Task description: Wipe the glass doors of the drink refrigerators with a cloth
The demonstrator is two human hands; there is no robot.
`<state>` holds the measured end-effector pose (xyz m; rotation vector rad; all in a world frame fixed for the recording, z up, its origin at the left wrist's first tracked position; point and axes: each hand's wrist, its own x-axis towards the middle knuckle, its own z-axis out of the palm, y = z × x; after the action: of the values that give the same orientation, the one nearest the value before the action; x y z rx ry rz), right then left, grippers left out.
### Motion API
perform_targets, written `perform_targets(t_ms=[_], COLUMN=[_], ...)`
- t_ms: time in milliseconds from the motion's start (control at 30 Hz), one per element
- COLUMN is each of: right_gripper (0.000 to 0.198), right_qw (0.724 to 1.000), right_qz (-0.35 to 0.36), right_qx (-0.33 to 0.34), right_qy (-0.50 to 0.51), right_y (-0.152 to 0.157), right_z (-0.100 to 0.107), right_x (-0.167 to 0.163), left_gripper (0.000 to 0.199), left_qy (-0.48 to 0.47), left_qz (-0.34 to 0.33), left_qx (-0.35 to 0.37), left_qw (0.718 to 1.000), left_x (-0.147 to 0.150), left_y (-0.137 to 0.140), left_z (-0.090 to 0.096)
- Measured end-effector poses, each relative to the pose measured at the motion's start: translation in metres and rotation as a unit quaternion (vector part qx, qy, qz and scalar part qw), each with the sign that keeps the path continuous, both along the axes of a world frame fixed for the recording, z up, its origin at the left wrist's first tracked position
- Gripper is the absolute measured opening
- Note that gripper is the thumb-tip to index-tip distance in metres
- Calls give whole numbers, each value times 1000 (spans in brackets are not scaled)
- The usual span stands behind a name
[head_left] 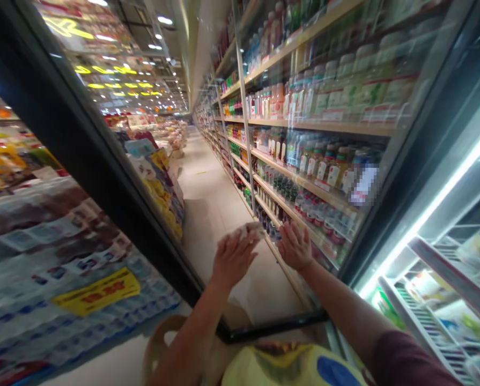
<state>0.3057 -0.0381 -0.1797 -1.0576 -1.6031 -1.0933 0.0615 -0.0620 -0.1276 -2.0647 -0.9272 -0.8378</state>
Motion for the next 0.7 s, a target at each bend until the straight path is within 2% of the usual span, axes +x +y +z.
perform_targets(t_ms=[133, 167, 200, 233, 267, 333, 400, 433, 467, 533, 633, 667, 700], right_gripper=[61, 60, 59, 57, 55, 53, 51, 50, 50, 50, 51, 51, 51], right_qw=[1000, 1000, 1000, 1000, 1000, 1000, 1000, 1000, 1000, 1000, 1000, 1000, 1000], right_qz=[12, 14, 16, 16, 16, 14, 13, 12, 12, 12, 13, 14, 16], right_qx=[9, 10, 10, 10, 9, 8, 7, 7, 7, 9, 15, 15, 15], right_qy=[1, 2, 2, 2, 2, 3, 4, 4, 3, 2, 4, 5, 5], right_y=[-2, -2, -2, -2, -2, -2, -2, -2, -2, -2, -1, 0, 0], right_z=[2, 3, 3, 3, 3, 3, 3, 3, 3, 3, 4, 4, 4], right_x=[0, 0, 0, 0, 0, -1, -1, -1, -1, -2, -3, -3, -3], left_gripper=[56, 60, 61, 61, 60, 50, 39, 35, 33, 39, 55, 59, 61], left_qy=[-166, -194, -210, -211, -198, -134, -33, 5, 25, -3, -130, -164, -182], left_qz=[87, 98, 105, 109, 108, 78, 13, -11, -21, 1, 60, 73, 81], left_qx=[56, 68, 76, 78, 76, 58, 37, 32, 35, 54, 76, 76, 72], left_qw=[981, 974, 969, 968, 971, 986, 999, 999, 999, 999, 987, 981, 977], left_x=[-30, -32, -31, -25, -17, 2, 14, 14, 11, -4, -22, -22, -18], left_y=[14, 15, 15, 12, 8, -2, -10, -11, -11, -4, 8, 10, 10], left_z=[75, 86, 88, 81, 66, 22, -14, -22, -21, 7, 70, 83, 88])
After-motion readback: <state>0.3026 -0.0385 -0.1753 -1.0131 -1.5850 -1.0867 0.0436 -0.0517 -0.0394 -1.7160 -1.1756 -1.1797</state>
